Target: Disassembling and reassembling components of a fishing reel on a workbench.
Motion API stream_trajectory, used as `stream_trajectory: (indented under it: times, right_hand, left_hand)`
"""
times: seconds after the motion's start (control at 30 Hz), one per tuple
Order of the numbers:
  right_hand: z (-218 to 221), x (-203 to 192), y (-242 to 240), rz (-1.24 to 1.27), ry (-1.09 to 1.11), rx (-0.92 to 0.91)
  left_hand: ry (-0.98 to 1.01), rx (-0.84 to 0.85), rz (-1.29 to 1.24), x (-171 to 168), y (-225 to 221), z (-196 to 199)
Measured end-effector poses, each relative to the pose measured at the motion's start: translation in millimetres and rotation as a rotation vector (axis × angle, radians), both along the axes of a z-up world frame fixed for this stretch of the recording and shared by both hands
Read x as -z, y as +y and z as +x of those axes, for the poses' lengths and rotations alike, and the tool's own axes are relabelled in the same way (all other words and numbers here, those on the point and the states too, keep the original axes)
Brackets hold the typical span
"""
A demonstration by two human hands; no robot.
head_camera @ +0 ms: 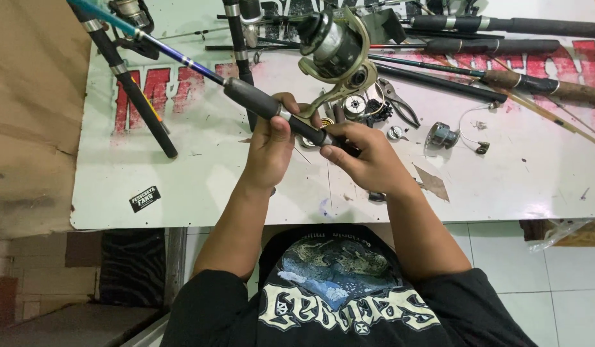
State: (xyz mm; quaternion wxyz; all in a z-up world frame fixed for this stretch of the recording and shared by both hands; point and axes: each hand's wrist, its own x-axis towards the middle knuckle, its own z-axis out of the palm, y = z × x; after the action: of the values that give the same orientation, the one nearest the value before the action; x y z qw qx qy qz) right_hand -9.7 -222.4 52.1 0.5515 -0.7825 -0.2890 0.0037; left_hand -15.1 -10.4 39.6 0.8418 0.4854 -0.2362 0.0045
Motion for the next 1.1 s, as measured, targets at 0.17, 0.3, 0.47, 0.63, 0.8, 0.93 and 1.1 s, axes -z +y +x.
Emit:
stream_trajectory:
  times: [0.17,0.3,0.47,0.63,0.8,0.93,1.1]
  right_hand:
    - [-6,-5,3,-0.065,-0.181,0.068]
    - [-2,0,3,0.029,0.017,0.003]
    - [-3,-5,1,0.066,-0.083,-0.018]
    - [-4,-13,3,0.013,-0.092,0.025]
    - [-9,-13,10,0.008,-0.271,0.112]
    - [-11,-5,11,0.006,-0.240,0.082]
    - [-7,7,7,-0.003,-0.053,-0.029]
  left_hand:
    - [0.013,0.011,-0.042,4,-4,-1]
    - [-0.020,0.019,-0.024,1,-2,-1]
    - [0.012,0.014,-0.084,-9,7,-1]
    - [0.030,0.022,-0.120,-8,6,4]
    - [0.012,0.005,-0.119,-7,5,3]
    - [-0.005,-0.001,-0.128,0,2,-1]
    - [0.068,-0.080,-0.183,23,-4,0]
